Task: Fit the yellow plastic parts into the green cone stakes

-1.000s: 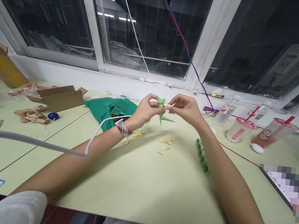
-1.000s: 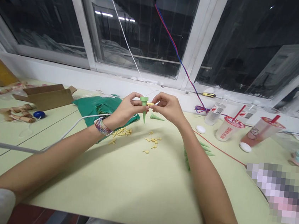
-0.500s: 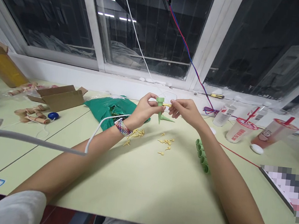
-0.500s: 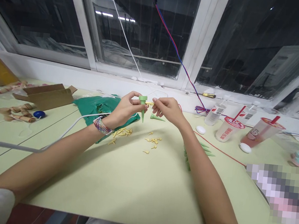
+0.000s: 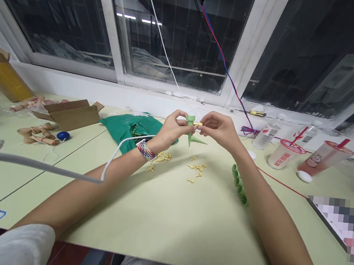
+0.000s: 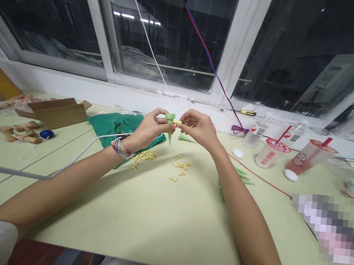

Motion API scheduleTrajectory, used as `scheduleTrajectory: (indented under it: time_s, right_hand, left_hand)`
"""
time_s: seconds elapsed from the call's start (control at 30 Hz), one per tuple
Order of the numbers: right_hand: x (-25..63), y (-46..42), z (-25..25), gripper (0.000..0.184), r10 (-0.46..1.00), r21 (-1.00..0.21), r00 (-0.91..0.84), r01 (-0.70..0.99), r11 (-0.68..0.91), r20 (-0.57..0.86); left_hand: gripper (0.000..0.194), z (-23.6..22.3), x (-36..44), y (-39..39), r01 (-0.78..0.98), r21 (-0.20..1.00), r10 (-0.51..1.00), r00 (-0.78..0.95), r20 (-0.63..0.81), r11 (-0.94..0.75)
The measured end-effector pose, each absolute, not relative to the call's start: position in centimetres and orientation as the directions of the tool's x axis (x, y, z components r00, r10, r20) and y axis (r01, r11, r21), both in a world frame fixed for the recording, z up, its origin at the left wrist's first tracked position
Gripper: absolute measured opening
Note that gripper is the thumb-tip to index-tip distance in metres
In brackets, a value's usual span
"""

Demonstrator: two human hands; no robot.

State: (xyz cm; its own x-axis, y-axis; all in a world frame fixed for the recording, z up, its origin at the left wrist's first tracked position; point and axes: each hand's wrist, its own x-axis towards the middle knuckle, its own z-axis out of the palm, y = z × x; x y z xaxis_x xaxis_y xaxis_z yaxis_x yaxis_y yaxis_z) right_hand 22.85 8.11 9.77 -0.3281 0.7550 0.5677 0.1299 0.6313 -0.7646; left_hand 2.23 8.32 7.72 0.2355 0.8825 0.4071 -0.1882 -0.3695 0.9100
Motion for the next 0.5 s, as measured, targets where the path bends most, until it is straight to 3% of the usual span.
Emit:
scheduleTrajectory:
  time_s: [0.1, 0.23, 0.4, 0.5]
  right_hand:
    - [22.93, 8.27, 9.57, 0.045, 0.758, -0.736, -0.304, 0.208, 0.644, 0.578]
    - [22.94, 8.43, 9.43, 0.065, 0.825, -0.806, -0.303, 0.224, 0.547, 0.476]
    - [23.02, 8.09, 9.88, 0.053, 0.800, -0.833, -0.360, 0.099, 0.544, 0.479]
    - [23.08, 8.04, 9.97, 0.050, 0.794, -0.814, -0.357, 0.134, 0.565, 0.492]
  left_hand:
    - [0.049, 7.84, 2.38, 8.00, -0.178, 0.907, 0.878, 0.236, 0.417, -0.383]
    - [0.048, 8.07, 2.54, 7.67, -0.152, 0.899, 0.870, 0.229, 0.436, -0.410]
    - [0.049, 8.02, 2.38, 7.96, -0.170, 0.900, 0.874, 0.222, 0.432, -0.402]
    - [0.048, 8.02, 2.26, 8.08, -0.174, 0.899, 0.875, 0.218, 0.432, -0.401]
